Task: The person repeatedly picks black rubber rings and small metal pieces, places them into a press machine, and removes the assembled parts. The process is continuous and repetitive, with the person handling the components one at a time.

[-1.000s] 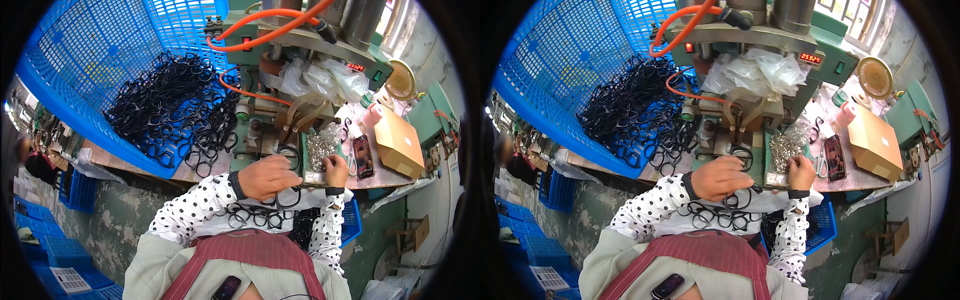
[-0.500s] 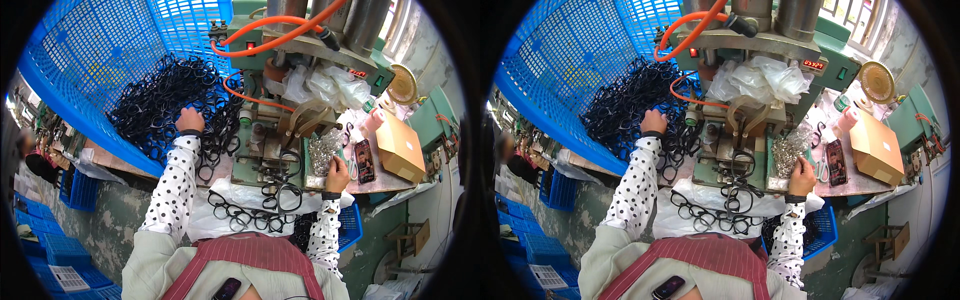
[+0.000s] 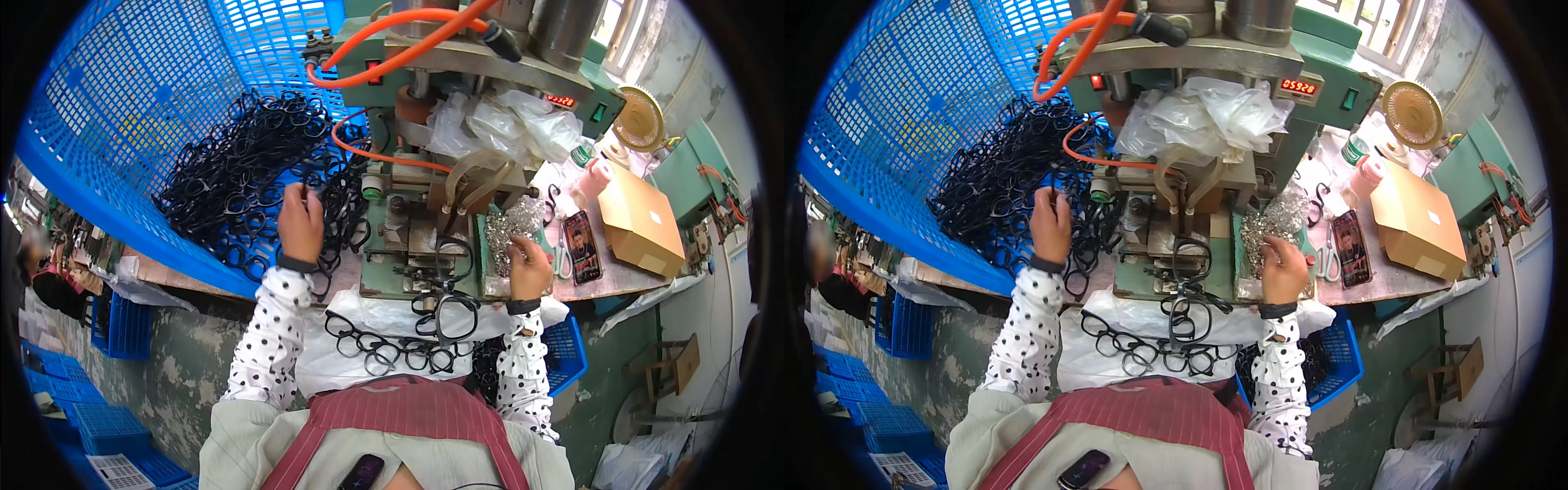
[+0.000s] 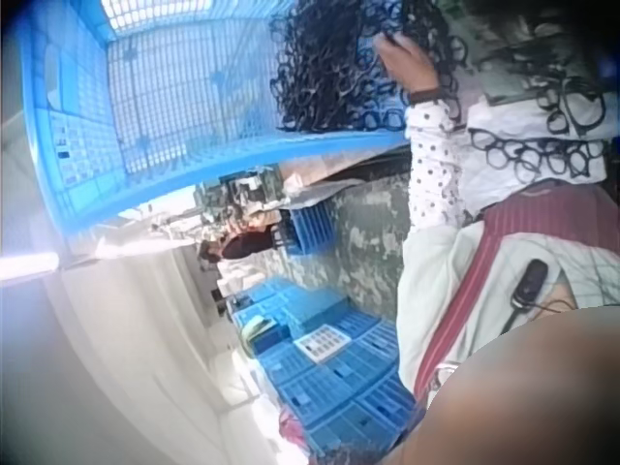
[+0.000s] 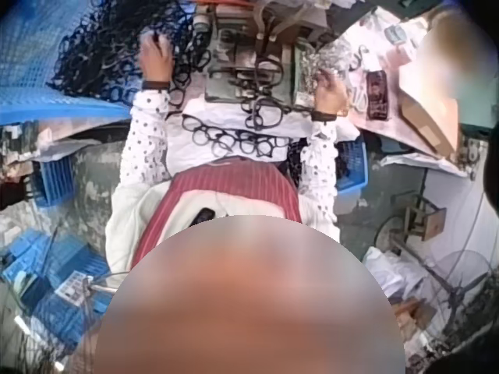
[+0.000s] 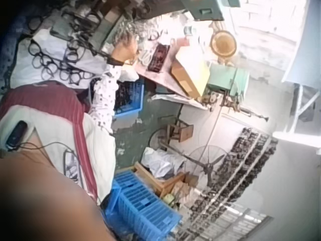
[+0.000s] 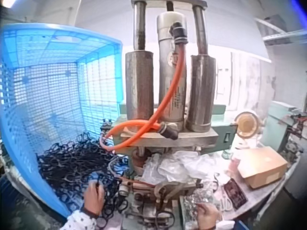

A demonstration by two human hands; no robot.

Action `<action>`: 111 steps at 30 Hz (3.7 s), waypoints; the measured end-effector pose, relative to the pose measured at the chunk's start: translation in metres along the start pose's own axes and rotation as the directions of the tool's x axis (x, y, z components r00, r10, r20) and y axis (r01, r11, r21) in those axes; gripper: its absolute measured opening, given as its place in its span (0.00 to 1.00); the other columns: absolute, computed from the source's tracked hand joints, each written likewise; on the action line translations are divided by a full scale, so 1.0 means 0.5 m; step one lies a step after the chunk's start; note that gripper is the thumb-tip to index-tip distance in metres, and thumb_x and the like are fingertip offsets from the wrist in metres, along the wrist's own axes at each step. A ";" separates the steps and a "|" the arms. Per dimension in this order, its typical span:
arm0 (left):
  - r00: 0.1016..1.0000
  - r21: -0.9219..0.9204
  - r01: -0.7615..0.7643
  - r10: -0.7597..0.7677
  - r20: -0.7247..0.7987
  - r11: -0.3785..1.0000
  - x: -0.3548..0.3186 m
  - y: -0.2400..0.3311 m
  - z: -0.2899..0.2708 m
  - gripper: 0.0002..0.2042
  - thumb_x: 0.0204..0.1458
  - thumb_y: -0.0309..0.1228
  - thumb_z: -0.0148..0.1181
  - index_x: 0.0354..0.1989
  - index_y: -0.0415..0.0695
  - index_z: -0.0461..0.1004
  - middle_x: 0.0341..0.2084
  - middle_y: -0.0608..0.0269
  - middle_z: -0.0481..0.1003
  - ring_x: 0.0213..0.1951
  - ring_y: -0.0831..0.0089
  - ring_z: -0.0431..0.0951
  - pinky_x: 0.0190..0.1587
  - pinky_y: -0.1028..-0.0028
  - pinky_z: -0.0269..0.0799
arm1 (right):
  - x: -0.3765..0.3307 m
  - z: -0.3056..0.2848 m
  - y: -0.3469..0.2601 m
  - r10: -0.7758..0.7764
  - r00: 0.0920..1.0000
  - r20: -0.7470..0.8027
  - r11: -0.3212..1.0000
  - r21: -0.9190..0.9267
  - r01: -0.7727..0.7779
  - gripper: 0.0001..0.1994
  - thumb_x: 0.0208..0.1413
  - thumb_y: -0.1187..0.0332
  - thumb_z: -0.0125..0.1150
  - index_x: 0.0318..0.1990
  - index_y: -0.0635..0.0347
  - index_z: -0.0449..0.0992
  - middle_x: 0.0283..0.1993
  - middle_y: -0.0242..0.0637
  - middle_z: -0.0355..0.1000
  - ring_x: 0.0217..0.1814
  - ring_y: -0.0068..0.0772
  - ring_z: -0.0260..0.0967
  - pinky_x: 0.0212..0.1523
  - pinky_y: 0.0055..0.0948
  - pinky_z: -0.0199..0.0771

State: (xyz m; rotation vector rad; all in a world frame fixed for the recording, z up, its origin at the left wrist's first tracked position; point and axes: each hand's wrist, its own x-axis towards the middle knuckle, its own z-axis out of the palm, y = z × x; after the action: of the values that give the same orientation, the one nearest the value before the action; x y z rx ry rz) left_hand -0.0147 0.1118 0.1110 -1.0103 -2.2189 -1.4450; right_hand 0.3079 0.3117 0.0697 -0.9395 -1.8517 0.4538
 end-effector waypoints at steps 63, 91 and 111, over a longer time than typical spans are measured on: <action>0.364 -0.610 -0.666 0.901 0.237 0.429 -0.133 0.240 0.049 0.19 0.51 0.26 0.59 0.53 0.44 0.73 0.51 0.58 0.74 0.47 0.59 0.75 0.52 0.58 0.69 | 0.012 -0.013 0.075 0.065 0.996 0.066 0.997 -0.049 -0.062 0.03 0.50 0.71 0.64 0.30 0.59 0.77 0.30 0.37 0.73 0.29 0.38 0.71 0.32 0.36 0.70; 0.990 -0.302 -0.126 0.141 0.026 0.945 -0.006 0.048 -0.010 0.10 0.55 0.21 0.53 0.46 0.39 0.69 0.33 0.57 0.77 0.33 0.57 0.75 0.38 0.65 0.69 | 0.001 -0.005 0.025 0.173 0.984 -0.039 0.983 -0.052 -0.175 0.02 0.55 0.72 0.60 0.35 0.57 0.74 0.28 0.39 0.75 0.27 0.39 0.73 0.28 0.36 0.70; 0.446 -0.520 -0.729 0.885 0.131 0.444 -0.163 0.255 0.035 0.19 0.50 0.35 0.64 0.50 0.41 0.73 0.39 0.61 0.78 0.34 0.63 0.76 0.46 0.61 0.71 | 0.037 0.036 -0.271 0.214 0.928 0.305 0.696 0.619 -0.364 0.26 0.42 0.82 0.66 0.51 0.68 0.65 0.31 0.41 0.76 0.32 0.21 0.72 0.31 0.20 0.70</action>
State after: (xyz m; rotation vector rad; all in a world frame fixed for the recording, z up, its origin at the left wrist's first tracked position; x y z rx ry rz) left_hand 0.1340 0.1267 0.1405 -2.2933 -1.1426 -1.2232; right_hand 0.2327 0.2418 0.1620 -0.6862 -1.5166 1.3692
